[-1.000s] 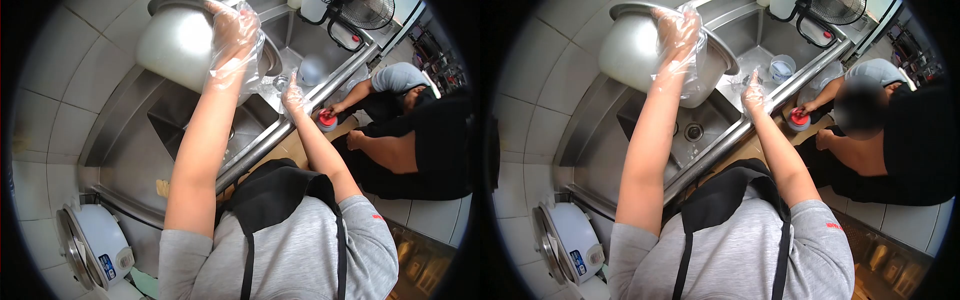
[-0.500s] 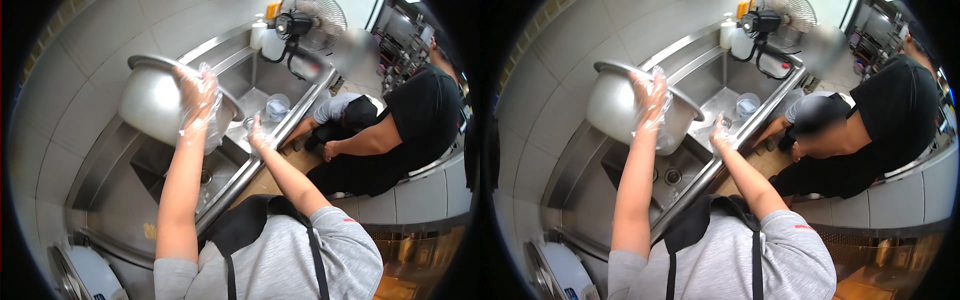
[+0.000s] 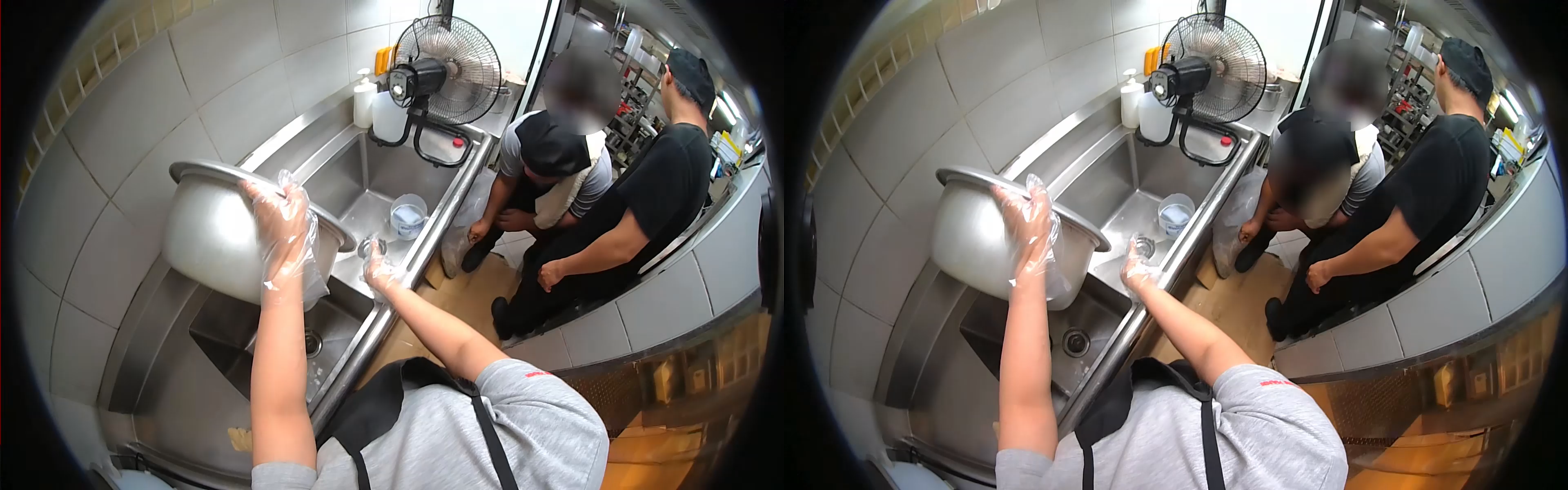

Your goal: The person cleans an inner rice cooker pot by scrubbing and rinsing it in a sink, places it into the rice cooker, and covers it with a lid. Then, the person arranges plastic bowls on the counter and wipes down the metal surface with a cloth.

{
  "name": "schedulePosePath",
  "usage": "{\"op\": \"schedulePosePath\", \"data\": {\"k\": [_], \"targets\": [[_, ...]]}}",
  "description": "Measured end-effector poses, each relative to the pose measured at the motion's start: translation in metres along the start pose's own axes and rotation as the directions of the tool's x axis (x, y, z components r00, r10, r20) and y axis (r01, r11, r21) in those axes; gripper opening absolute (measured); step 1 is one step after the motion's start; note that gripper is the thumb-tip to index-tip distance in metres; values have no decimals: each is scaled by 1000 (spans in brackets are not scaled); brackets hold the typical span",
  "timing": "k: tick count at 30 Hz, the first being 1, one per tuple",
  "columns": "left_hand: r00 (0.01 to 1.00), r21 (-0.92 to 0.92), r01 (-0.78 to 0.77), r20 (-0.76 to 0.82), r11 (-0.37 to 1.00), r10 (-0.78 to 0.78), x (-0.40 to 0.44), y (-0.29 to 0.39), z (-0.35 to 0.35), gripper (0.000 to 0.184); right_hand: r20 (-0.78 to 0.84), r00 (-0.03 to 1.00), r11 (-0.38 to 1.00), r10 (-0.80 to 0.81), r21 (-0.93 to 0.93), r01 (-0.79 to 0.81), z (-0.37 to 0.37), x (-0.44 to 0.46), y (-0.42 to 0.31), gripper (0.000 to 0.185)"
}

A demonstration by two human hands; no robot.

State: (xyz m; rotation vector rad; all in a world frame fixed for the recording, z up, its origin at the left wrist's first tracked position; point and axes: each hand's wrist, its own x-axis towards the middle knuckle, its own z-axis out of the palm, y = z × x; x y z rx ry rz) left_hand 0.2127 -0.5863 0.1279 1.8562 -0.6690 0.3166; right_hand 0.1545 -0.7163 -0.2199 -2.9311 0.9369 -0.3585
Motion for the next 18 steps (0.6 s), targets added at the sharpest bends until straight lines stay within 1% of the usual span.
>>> {"op": "schedulePosePath", "data": {"k": [1, 2, 3, 6, 7, 9, 11, 12, 13, 14, 15, 16, 17, 18], "targets": [[1000, 36, 12, 5, 999, -12, 0, 2, 0, 72, 10, 987, 947, 159, 280, -156, -8, 1, -3, 38], [1000, 16, 1, 5, 1000, -1, 0, 4, 1, 72, 36, 968, 882, 250, 404, -243, -16, 0, -5, 40], [1000, 2, -8, 8, 1000, 8, 0, 4, 1, 72, 60, 949, 823, 311, 482, -300, -21, -1, -7, 44], [1000, -27, -23, 3, 999, 23, 3, 3, -1, 73, 40, 924, 755, 381, 563, -336, -38, -4, -14, 58], [1000, -25, -26, -6, 999, 26, 5, 1, 2, 73, 25, 920, 742, 390, 583, -331, -44, -6, -15, 63], [1000, -4, -31, -6, 1000, 31, 3, -4, 2, 72, 47, 931, 747, 362, 583, -320, -55, -10, -17, 75], [999, 16, -42, -13, 999, 42, 5, -4, 2, 72, 180, 961, 806, 211, 524, -275, -53, -1, -10, 71], [990, 19, -120, -74, 993, 121, 7, -10, 6, 71, 244, 961, 831, 132, 502, -241, -52, 4, -7, 70], [994, 13, -66, -81, 998, 67, 8, -6, 5, 75, 412, 870, 611, 270, 625, -486, -67, 3, -13, 74], [990, 60, -100, -98, 993, 105, 8, -9, 7, 75, 557, 731, 320, 394, 662, -677, -86, 1, -20, 77], [983, 110, -130, -113, 985, 143, 8, -12, 8, 75, 568, 722, 311, 394, 657, -687, -75, 5, -17, 84], [984, 106, -135, -103, 985, 146, 4, -9, 5, 74, 530, 803, 540, 273, 606, -584, -47, 13, -2, 97], [983, 42, -134, -118, 990, 138, 8, -17, 11, 72, 479, 845, 528, 237, 667, -526, -36, 15, 5, 102], [988, -26, -119, -104, 993, 116, 4, -9, 7, 72, 426, 882, 512, 200, 722, -465, -24, 16, 11, 107]]}}
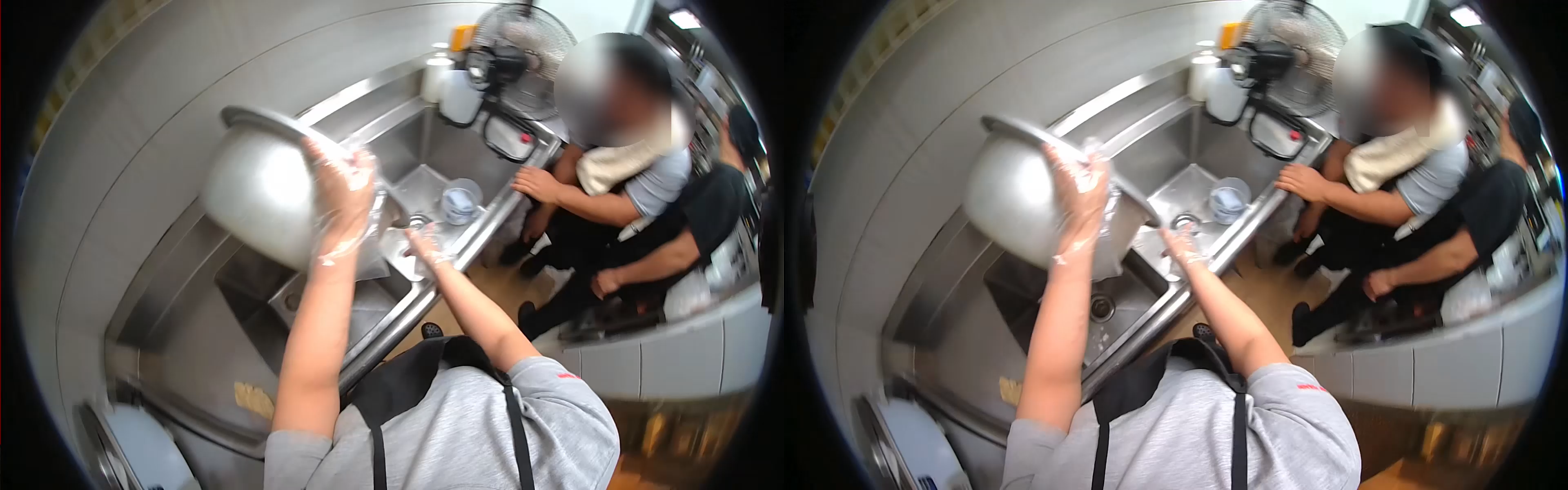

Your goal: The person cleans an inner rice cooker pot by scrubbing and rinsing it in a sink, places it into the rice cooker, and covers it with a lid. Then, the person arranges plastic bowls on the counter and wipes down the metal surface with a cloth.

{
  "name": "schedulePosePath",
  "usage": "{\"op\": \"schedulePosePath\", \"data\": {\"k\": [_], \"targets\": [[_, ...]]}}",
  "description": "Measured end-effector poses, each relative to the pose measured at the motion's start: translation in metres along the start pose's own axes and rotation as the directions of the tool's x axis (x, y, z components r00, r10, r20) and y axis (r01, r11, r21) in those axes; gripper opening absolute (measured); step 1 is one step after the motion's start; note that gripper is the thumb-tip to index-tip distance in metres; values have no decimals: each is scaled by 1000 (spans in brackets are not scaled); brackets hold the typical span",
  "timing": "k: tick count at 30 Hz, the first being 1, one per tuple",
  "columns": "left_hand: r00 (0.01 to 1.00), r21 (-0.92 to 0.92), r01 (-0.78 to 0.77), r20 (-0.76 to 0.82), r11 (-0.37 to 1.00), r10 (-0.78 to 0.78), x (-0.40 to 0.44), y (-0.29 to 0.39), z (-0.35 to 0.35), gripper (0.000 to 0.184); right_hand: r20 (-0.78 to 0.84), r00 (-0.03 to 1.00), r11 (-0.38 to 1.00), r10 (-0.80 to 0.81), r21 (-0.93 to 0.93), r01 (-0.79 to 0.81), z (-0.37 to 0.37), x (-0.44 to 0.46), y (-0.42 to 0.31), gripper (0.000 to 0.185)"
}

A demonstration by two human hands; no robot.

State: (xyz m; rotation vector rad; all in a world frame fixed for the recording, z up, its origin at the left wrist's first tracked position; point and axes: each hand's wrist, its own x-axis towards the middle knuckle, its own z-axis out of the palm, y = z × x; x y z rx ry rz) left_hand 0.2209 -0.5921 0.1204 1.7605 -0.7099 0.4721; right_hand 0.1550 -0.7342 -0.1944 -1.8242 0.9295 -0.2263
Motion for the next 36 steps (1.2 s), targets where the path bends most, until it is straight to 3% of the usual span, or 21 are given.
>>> {"op": "schedulePosePath", "data": {"k": [1, 2, 3, 5, 6, 7, 8, 9, 10, 11, 14, 16, 19, 21, 22, 24, 27, 30, 32, 33, 36], "targets": [[997, 6, -82, -6, 997, 82, 0, -18, 7, 75, -93, 996, 956, 17, 292, 11, 4, -5, -2, 103], [987, -93, 141, 97, 986, -132, -1, -4, 0, 76, -48, 998, 933, 47, 360, -27, -6, -13, -19, 93], [964, 106, -218, -129, 970, 231, 1, -28, 11, 77, 7, 997, 906, 78, 417, -74, -19, -18, -38, 84], [988, -33, 130, 89, 991, -127, -1, -3, -11, 75, -66, 992, 818, -105, 562, 124, 8, 59, 38, 67], [1000, 5, -31, -4, 1000, 31, -1, -6, -11, 75, -68, 993, 828, -95, 548, 117, 17, 70, 45, 66], [977, 72, -182, -97, 981, 188, 0, -9, -10, 75, -12, 999, 878, 43, 478, -32, -12, 16, -21, 71], [1000, 12, -13, -21, 1000, 14, -2, 5, -22, 73, 4, 999, 783, 48, 620, -40, -1, 44, 4, 76], [992, -5, 104, 70, 995, -103, -2, 11, -35, 73, 119, 993, 732, 9, 676, -87, -9, 35, 5, 79], [963, 0, 220, 160, 976, -217, -1, 17, -47, 73, 129, 991, 736, 33, 668, -112, -14, 19, -4, 84], [838, -30, 453, 354, 891, -414, -1, 32, -68, 73, 132, 989, 738, 62, 661, -134, -29, -13, -35, 89], [940, -43, 337, 71, 941, -333, -23, 11, -74, 75, 94, 989, 729, 114, 669, -148, -37, -52, -53, 96], [973, -109, 125, -183, 986, -143, -38, -42, -60, 76, 105, 987, 703, 119, 693, -159, -31, -61, -55, 96], [934, -124, 170, -295, 978, -200, -64, -58, -90, 76, 105, 985, 688, 137, 706, -171, -27, -82, -59, 95], [910, -164, 282, -267, 946, -317, -83, -64, -115, 72, 132, 983, 692, 126, 699, -182, -26, -77, -44, 95], [879, -635, 235, -184, 735, -440, -88, -73, -124, 72, 139, 985, 711, 102, 683, -170, -26, -79, -43, 95], [890, -230, 305, -277, 924, -363, -106, -71, -141, 68, 123, 987, 694, 99, 703, -157, -18, -80, -44, 95], [826, -395, 271, -373, 878, -423, -137, -101, -137, 64, 56, 996, 713, 68, 695, -88, -12, -93, -43, 90], [660, -563, 515, -221, 646, -718, -172, -131, -149, 56, -34, 999, 706, 22, 709, 9, -6, -106, -52, 86], [681, -254, 592, -350, 765, -644, -196, -167, -145, 46, -52, 999, 691, 9, 722, 31, -5, -112, -62, 87], [655, -235, 628, -356, 742, -666, -206, -169, -149, 41, -43, 999, 677, 17, 736, 20, -7, -115, -64, 87], [734, -38, 664, -154, 747, -661, -234, -146, -174, 28, 75, 997, 524, -26, 850, -50, -10, -124, -64, 76]]}}
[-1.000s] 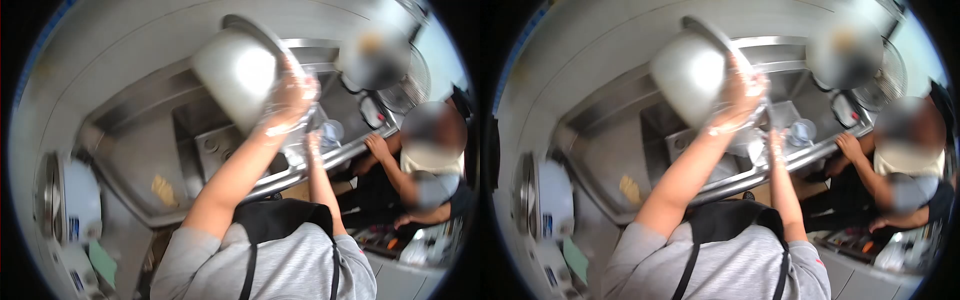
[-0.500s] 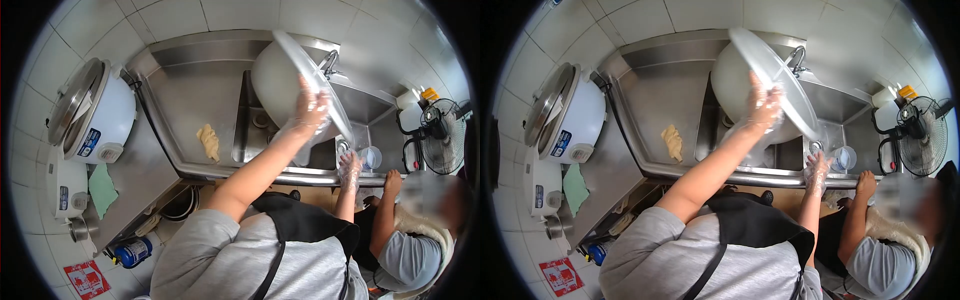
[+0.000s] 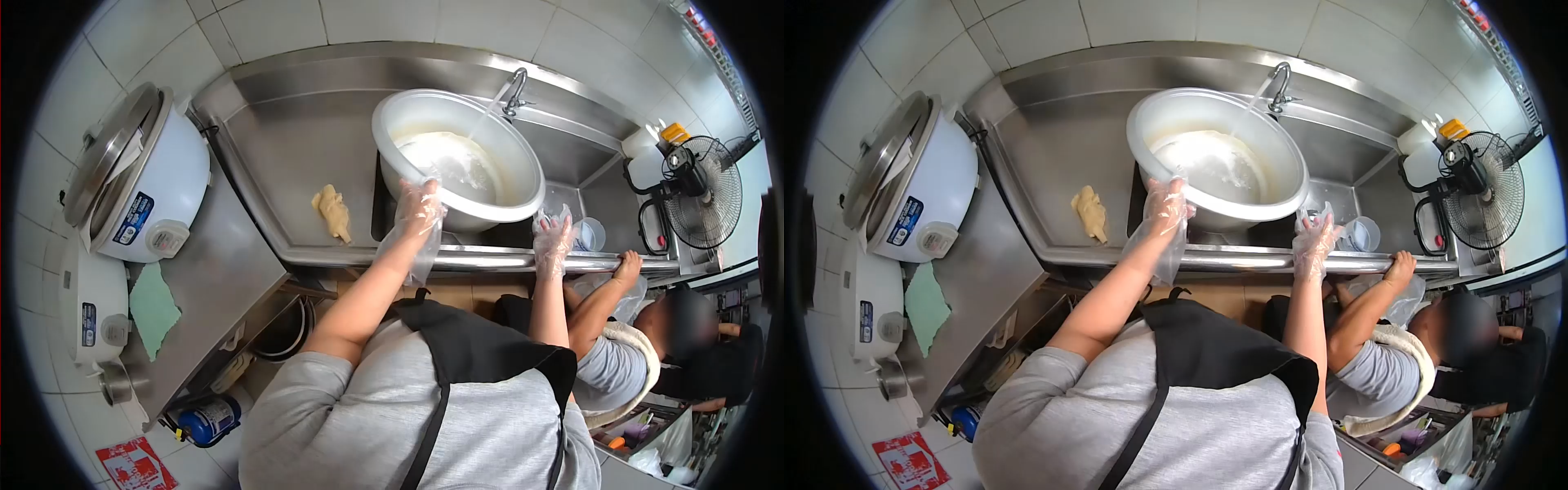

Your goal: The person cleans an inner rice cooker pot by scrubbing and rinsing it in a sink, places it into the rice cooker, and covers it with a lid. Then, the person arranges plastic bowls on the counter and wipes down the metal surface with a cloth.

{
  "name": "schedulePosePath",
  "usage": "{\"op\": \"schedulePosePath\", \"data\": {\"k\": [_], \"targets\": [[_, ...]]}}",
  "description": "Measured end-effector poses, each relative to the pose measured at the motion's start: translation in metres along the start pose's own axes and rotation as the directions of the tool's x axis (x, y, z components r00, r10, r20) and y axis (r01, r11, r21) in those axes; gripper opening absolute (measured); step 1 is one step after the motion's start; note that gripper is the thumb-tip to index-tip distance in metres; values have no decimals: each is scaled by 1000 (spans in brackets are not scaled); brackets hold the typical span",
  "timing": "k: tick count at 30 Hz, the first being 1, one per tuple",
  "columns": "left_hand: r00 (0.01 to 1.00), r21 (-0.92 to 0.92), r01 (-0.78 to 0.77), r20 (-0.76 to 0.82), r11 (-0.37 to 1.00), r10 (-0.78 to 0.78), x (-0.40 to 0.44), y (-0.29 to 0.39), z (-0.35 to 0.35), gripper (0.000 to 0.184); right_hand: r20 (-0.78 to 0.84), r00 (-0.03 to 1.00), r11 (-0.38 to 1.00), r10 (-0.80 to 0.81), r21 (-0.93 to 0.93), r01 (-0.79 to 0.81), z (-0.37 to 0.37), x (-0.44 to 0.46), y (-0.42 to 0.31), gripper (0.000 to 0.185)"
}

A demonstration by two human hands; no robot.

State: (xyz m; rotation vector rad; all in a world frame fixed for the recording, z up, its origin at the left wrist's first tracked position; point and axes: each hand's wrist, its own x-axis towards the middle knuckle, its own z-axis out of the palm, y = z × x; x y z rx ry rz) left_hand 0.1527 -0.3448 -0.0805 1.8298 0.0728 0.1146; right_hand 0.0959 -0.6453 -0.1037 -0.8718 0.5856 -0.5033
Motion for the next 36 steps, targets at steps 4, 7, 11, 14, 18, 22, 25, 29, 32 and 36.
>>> {"op": "schedulePosePath", "data": {"k": [4, 7, 11, 14, 18, 22, 25, 29, 32, 36], "targets": [[980, -361, 199, 99, 911, -175, 2, -19, -6, 40, 137, 986, 982, 91, 151, -111, 14, -25, -9, 74], [911, -434, 411, 164, 802, -378, -9, -19, -14, 45, 172, 980, 974, 97, 188, -129, 31, -69, -23, 74], [869, -491, 495, 266, 717, -418, 5, -72, -4, 43, 215, 975, 977, 56, 191, -98, 30, -115, -36, 60], [918, -346, 380, 251, 858, -305, 20, -123, 20, 47, 283, 947, 938, 149, 263, -226, 16, -127, -39, 54], [899, 420, -29, 407, 907, -160, -21, 7, -53, 45, 243, 966, 983, 92, 135, -127, 41, -166, -52, 56], [885, -861, -59, 189, 506, 425, -38, -36, -52, 17, 186, 982, 984, 43, 161, -73, 31, -148, -45, 58], [947, -263, -178, 215, 948, 238, -55, 6, -96, 20, 218, 968, 942, 126, 281, -186, 10, -117, -33, 62], [992, -329, 38, 127, 943, 4, -47, -10, -117, 39, 286, 947, 870, 147, 419, -262, 2, -91, -19, 71], [997, -693, 73, 67, 717, -36, -59, -10, -139, 55, 164, 986, 957, 10, 286, -57, 23, -103, -17, 69], [995, -702, 92, 97, 706, -33, -50, -21, -170, 65, 18, 987, 970, -161, 187, 155, 34, -93, -2, 65]]}}
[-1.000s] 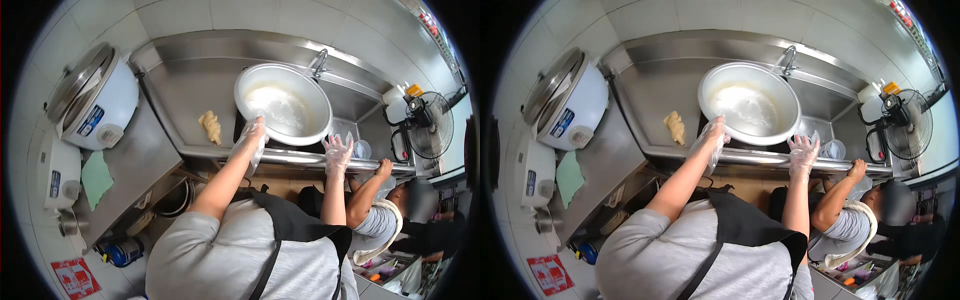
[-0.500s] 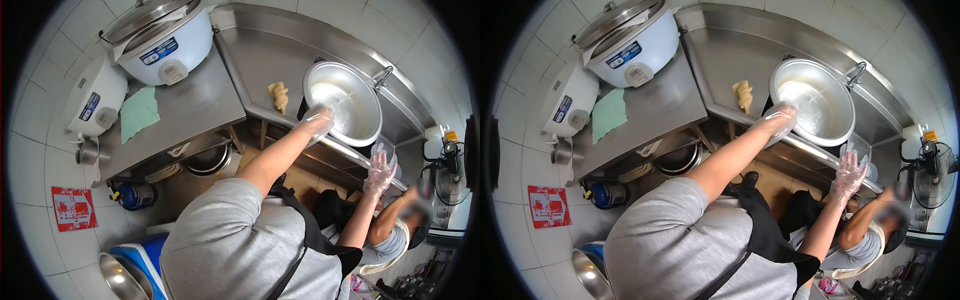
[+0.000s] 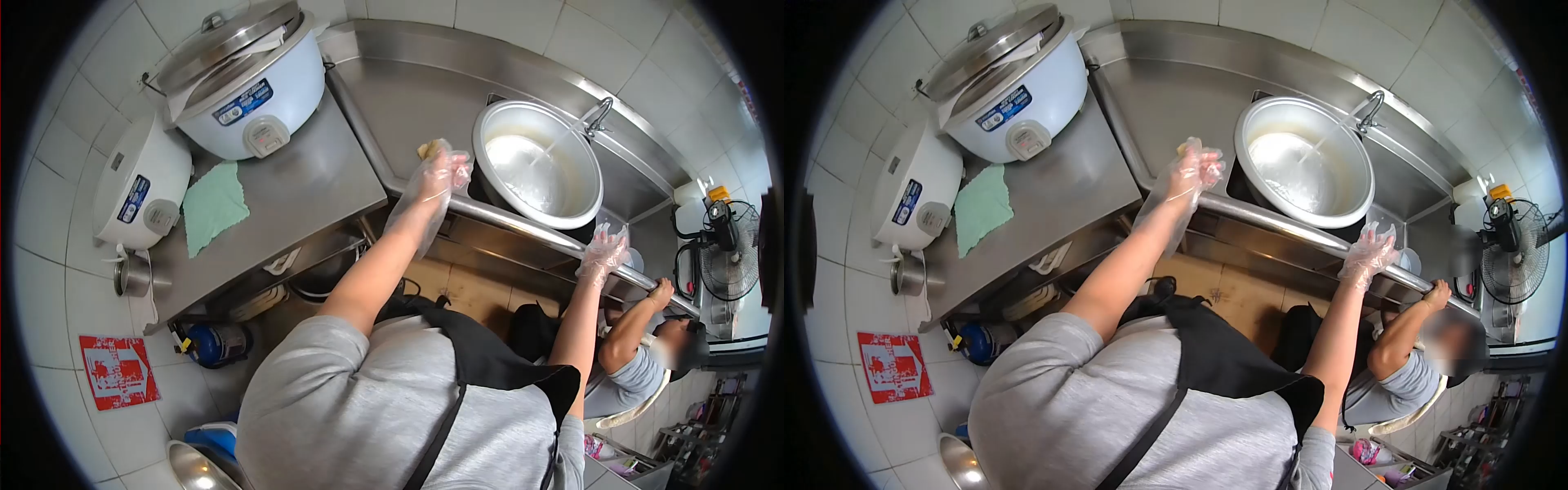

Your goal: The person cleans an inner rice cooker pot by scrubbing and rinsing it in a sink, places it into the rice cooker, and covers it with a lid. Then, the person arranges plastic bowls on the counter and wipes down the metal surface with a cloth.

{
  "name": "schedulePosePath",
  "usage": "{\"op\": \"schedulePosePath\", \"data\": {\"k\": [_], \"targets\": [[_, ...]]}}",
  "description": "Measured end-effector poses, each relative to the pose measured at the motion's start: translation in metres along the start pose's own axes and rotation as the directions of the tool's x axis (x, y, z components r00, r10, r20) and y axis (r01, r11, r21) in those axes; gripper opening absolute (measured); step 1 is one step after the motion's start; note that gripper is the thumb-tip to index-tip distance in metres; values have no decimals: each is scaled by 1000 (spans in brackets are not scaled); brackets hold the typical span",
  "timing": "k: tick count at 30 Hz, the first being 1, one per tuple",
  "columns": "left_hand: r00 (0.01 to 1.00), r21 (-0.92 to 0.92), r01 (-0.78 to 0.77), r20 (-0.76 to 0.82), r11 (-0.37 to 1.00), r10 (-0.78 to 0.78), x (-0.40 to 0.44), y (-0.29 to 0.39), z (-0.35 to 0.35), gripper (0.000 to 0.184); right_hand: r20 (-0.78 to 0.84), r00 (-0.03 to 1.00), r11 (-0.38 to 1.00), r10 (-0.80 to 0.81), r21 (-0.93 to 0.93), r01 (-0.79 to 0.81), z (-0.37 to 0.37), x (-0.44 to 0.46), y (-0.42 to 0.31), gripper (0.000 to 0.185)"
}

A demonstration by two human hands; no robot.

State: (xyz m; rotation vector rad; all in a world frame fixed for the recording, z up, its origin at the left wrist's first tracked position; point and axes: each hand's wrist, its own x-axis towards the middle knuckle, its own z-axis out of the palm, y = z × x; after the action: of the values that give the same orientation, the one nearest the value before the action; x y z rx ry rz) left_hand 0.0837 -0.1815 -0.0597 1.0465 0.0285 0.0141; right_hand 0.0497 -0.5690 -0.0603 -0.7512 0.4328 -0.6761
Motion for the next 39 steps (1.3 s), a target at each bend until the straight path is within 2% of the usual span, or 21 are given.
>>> {"op": "schedulePosePath", "data": {"k": [2, 4, 5, 6, 7, 9, 10, 11, 13, 14, 16, 19, 22, 25, 29, 31, 35, 36, 37, 38, 39], "targets": [[994, -114, 88, -55, 990, -95, 0, 7, -2, 67, -71, 996, 997, -46, -68, 41, 7, -3, 7, 64], [985, -229, 161, 105, 960, -140, 3, 13, -16, 69, -117, 988, 983, -104, -165, 84, 7, -1, 12, 61], [968, -279, 215, 191, 936, -165, 4, 13, -24, 69, -140, 985, 989, -104, -120, 87, 2, 4, 18, 63], [962, -334, 250, 187, 909, -196, 3, 16, -27, 70, -163, 981, 993, -104, -75, 93, 4, 2, 21, 66], [956, -386, 282, 187, 878, -225, 4, 21, -29, 71, -274, 937, 974, -214, -132, 184, 9, 3, 28, 71], [937, -495, 338, 253, 800, -239, 8, 24, -34, 71, -309, 921, 923, -236, -369, 113, 27, -8, 21, 75], [922, -546, 368, 316, 753, -222, 11, 22, -39, 72, -274, 828, 733, -489, -644, 220, 25, 0, 26, 75], [904, -589, 403, 377, 700, -203, 15, 18, -42, 72, -135, 786, 591, -603, -737, 327, 21, 7, 32, 77], [922, -641, 386, 292, 663, -254, 17, 11, -38, 72, -51, 764, 510, -643, -772, 378, 13, 19, 42, 79], [928, -667, 372, 247, 646, -279, 20, 8, -36, 72, -59, 795, 574, -604, -724, 382, 14, 17, 41, 77], [909, -679, 413, 271, 607, -316, 21, 10, -31, 72, 13, 788, 462, -615, -804, 374, 13, 14, 41, 78], [885, -670, 462, 301, 581, -356, 25, 12, -24, 72, 141, 751, 376, -646, -797, 473, 8, 23, 48, 81], [858, -656, 510, 349, 556, -376, 29, 9, -24, 71, 219, 728, 259, -649, -837, 482, -7, 31, 49, 83], [839, -619, 544, 391, 567, -378, 30, 9, -22, 71, 170, 718, 337, -675, -794, 506, -3, 30, 48, 83], [804, -582, 594, 423, 555, -418, 33, 9, -22, 70, 182, 705, 266, -685, -839, 475, -10, 34, 52, 83], [805, -548, 593, 407, 590, -432, 34, 8, -23, 68, 137, 726, 350, -674, -806, 477, -7, 30, 51, 82], [770, -513, 638, 406, 575, -492, 39, 3, -21, 59, 79, 724, 347, -685, -839, 420, -9, 39, 48, 83], [756, -486, 654, 415, 580, -505, 42, 0, -22, 57, 8, 752, 440, -659, -807, 394, -10, 44, 49, 83], [743, -457, 669, 422, 586, -519, 44, -4, -24, 55, -2, 705, 352, -710, -867, 352, -10, 49, 52, 88], [715, -401, 696, 456, 595, -529, 47, -7, -26, 50, -183, 846, 714, -501, -639, 285, -14, 52, 51, 89], [691, -374, 722, 437, 582, -576, 48, -4, -21, 50, -253, 942, 943, -222, -299, 142, 1, 41, 40, 91]]}}
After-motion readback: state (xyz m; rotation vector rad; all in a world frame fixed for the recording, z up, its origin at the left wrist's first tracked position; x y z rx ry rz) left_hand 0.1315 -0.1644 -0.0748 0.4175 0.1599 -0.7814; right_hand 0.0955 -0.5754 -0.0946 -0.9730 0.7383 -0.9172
